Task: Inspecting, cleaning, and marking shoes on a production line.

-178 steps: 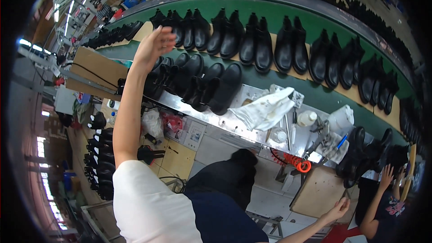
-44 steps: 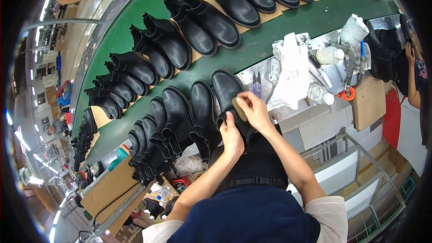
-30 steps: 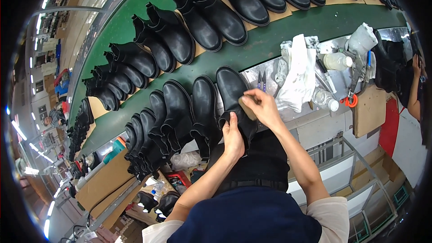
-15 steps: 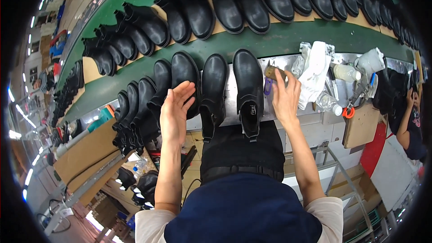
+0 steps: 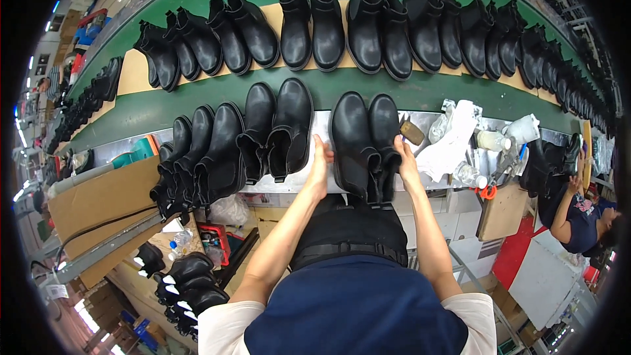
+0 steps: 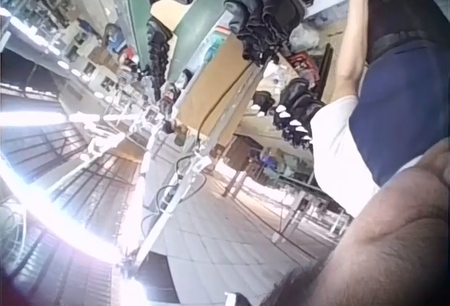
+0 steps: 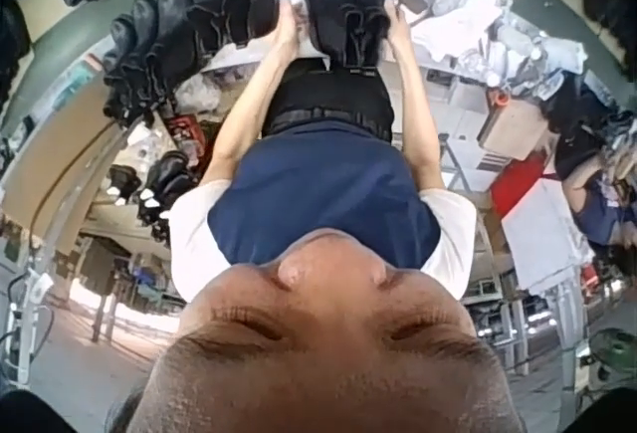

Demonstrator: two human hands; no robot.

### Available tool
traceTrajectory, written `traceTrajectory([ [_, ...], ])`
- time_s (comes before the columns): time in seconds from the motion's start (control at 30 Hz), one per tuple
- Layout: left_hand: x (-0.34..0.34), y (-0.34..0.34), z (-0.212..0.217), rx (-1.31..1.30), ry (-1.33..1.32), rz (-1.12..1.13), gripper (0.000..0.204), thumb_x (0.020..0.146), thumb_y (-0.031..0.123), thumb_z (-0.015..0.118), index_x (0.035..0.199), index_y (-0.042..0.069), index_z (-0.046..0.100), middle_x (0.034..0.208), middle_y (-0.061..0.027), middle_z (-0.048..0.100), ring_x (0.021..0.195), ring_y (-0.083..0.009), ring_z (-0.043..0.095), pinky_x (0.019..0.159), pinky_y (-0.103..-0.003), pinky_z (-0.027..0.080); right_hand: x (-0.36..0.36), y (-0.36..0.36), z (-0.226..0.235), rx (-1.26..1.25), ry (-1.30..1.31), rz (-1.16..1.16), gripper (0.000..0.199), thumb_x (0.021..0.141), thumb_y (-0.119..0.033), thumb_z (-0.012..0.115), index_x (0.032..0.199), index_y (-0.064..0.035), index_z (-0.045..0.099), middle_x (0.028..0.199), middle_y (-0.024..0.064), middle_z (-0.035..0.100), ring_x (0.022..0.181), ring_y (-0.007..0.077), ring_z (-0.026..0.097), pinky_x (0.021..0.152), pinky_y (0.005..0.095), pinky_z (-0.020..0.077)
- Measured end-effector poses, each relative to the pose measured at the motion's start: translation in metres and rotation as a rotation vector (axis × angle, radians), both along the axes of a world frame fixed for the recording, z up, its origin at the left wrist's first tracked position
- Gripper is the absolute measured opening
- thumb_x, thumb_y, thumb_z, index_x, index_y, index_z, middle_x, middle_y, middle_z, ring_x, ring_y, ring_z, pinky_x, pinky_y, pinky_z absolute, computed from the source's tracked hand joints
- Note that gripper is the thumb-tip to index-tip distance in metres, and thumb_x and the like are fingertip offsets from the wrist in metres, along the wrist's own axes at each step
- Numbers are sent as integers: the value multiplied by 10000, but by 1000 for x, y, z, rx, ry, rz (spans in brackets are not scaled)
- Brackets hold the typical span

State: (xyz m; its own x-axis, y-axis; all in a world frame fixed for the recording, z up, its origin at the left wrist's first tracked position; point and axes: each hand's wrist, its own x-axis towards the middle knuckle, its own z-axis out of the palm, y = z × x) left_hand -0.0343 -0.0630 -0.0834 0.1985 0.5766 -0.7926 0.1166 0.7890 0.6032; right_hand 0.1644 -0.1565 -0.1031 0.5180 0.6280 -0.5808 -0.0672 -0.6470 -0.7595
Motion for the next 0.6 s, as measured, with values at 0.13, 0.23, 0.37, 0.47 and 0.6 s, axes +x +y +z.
traceTrajectory([
  [0.13,-4,-7,-26,-98,-199,-85,924,793,736,252,1320,-19,325,895,-26,511,890,-131,442,855,-317,289,19,-9,-2,58,306,-150,688,845,-540,474,1170,66,480,1122,149,546,1039,191,492,903,279,353],
  [0.23,-4,-6,-6,-63,-258,-178,833,826,681,301,1349,33,298,975,-34,507,938,-139,437,867,-334,298,7,-2,52,177,362,-187,667,818,-474,558,1180,79,469,1137,132,537,1059,186,483,916,277,344],
  [0.37,9,-4,39,202,-285,-140,799,862,525,460,1396,61,89,1422,-107,188,1315,-230,175,1059,-376,119,-10,3,74,497,150,-120,750,829,-436,553,1334,37,263,1304,153,380,1193,221,367,998,305,269],
  [0.47,15,14,55,483,-379,-152,795,868,439,516,1386,48,57,1399,-180,191,1303,-259,178,1049,-344,170,-10,12,69,661,3,-32,816,828,-441,546,1370,44,175,1396,181,253,1298,246,228,1052,313,173],
  [0.6,22,39,63,610,-421,-138,685,889,449,462,1368,54,173,1365,-138,281,1257,-227,280,1025,-332,234,-13,22,67,775,-95,-28,743,877,-410,486,1364,57,176,1384,178,286,1265,231,297,1030,297,223],
])
